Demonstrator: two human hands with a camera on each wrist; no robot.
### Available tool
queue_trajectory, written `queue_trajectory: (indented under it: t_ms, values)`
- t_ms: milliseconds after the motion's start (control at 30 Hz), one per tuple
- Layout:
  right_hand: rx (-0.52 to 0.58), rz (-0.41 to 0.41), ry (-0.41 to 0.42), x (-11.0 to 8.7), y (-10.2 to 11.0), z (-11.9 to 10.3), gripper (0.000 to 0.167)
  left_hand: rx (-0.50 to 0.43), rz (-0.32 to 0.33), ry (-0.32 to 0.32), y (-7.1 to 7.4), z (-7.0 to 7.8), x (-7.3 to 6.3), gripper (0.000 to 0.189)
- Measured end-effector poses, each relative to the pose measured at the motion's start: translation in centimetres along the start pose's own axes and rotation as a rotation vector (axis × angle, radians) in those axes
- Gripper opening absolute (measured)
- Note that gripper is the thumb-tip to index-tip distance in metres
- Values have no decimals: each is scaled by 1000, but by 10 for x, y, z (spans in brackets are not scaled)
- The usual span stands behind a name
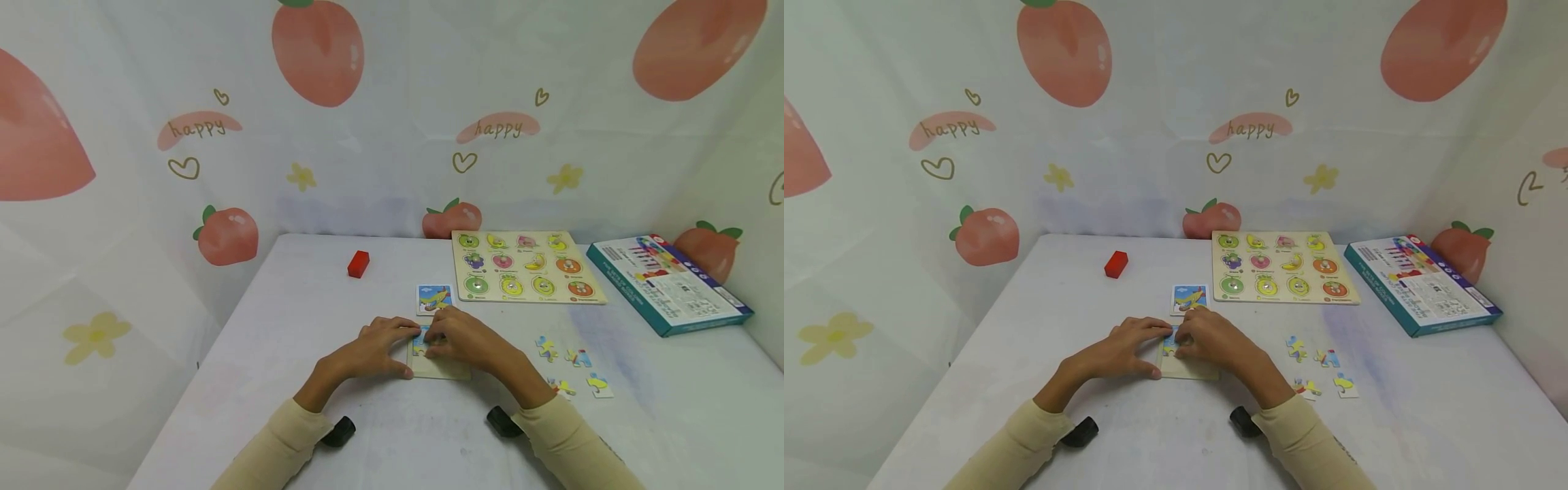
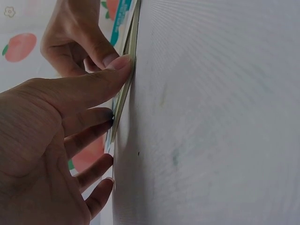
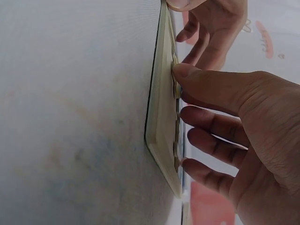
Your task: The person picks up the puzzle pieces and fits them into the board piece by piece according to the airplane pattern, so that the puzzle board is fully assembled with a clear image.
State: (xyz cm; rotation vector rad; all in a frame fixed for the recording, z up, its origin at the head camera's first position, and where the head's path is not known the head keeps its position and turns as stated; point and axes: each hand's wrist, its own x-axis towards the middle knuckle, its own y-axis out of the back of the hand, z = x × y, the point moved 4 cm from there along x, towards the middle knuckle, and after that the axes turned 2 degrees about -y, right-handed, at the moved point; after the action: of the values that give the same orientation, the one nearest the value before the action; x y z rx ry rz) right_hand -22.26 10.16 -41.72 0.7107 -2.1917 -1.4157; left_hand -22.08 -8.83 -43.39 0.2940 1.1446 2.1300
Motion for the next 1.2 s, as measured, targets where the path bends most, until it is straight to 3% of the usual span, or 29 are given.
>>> queue_trajectory:
  t_ms: [833, 1200]
  values:
    - [7, 41, -22, 0, -2, -1, 19, -15, 11, -25, 1, 0, 0, 75]
    - [57, 38, -76, 1, -2, 3, 22, -45, 27, -38, 1, 1, -2, 45]
